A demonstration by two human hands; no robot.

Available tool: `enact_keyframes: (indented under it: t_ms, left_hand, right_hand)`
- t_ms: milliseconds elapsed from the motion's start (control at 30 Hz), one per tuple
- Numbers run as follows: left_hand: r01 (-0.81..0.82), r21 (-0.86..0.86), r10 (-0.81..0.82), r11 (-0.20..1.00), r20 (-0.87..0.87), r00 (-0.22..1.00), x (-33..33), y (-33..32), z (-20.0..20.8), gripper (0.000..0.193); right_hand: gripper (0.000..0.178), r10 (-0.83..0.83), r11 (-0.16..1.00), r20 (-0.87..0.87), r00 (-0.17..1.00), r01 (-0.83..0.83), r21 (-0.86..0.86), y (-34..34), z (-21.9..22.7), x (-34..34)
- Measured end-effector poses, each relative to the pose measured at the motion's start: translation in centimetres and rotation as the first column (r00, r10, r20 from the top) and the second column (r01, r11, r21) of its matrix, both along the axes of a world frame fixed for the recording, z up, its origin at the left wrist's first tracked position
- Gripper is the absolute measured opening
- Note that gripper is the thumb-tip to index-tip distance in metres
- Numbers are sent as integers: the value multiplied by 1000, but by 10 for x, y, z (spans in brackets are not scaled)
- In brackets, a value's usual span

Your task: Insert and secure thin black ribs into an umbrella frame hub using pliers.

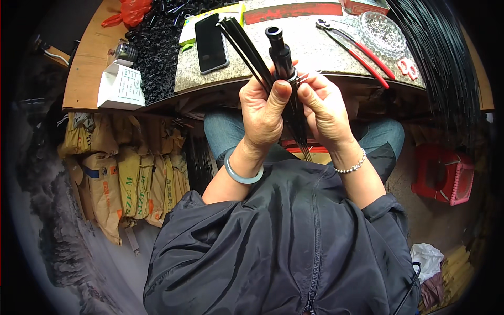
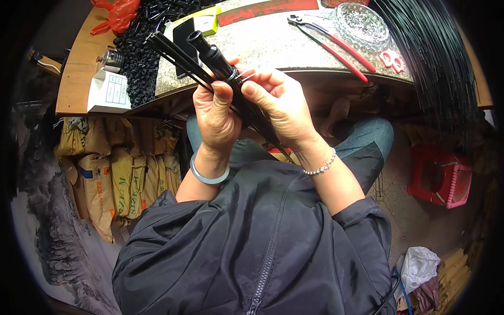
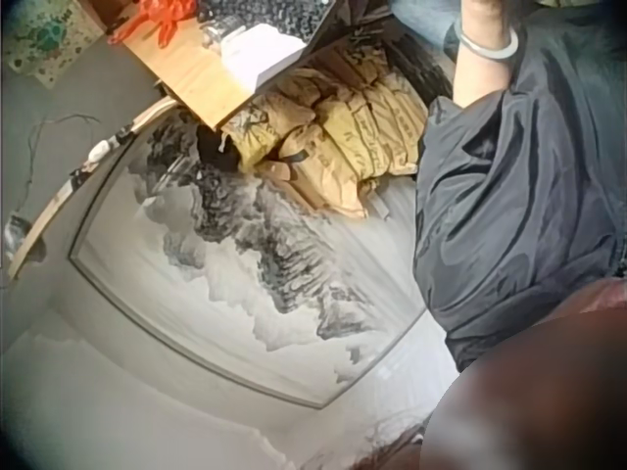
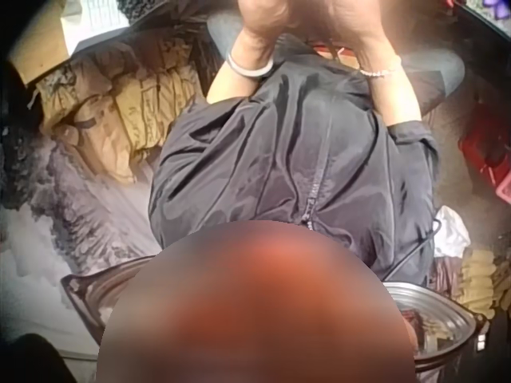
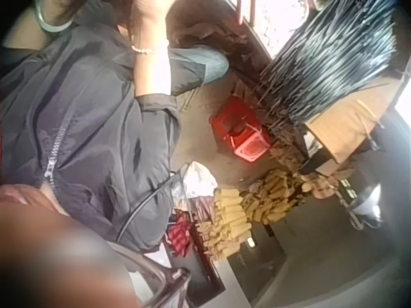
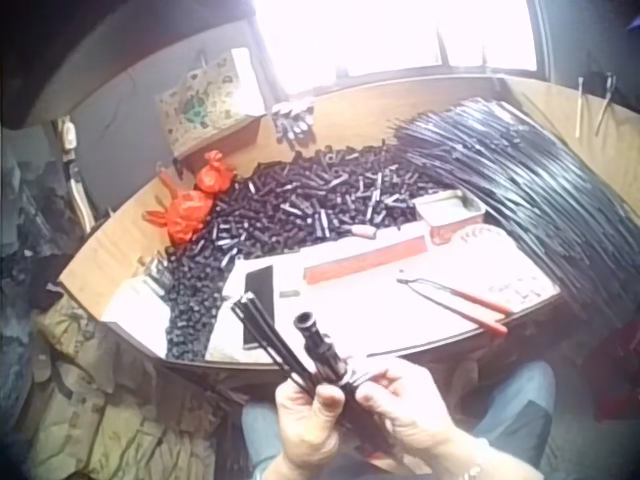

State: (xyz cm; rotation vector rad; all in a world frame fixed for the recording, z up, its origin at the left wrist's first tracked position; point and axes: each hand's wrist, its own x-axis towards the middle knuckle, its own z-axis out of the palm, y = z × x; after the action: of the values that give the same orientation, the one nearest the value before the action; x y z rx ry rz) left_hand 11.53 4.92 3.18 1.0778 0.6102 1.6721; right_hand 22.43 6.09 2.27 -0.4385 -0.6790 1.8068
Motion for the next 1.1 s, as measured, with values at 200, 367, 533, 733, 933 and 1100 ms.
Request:
enact_keyframes:
  t_ms: [200, 367, 533, 733, 933, 1100]
  left_hand:
    - [46, 21, -46, 999, -9, 999, -2, 0, -6, 41]
    - [100, 4, -100, 995, -26, 995, -1, 0, -6, 45]
    - [153, 12, -154, 988, 54, 987, -13, 11, 0, 55]
    - [336, 58, -340, 940, 84, 937, -16, 13, 29, 58]
    - [5, 69, 18, 998, -324, 946, -4, 0, 49, 18]
    - [-106, 118, 143, 987, -373, 917, 1, -7, 45, 24]
  right_hand:
    - [12, 184, 979, -19, 983, -181, 95, 15, -13, 17]
    - [12, 212, 962, 50, 976, -217, 166, 20, -2, 16]
    - [36, -159, 954, 182, 970, 103, 283, -6, -10, -10]
    - [37, -210, 904, 645, 735, -106, 414, -26, -42, -9]
    - [68, -425, 778, 499, 756, 23, 628, -18, 0, 1]
    - [96, -930, 215, 210, 300, -18, 976, -4, 59, 16]
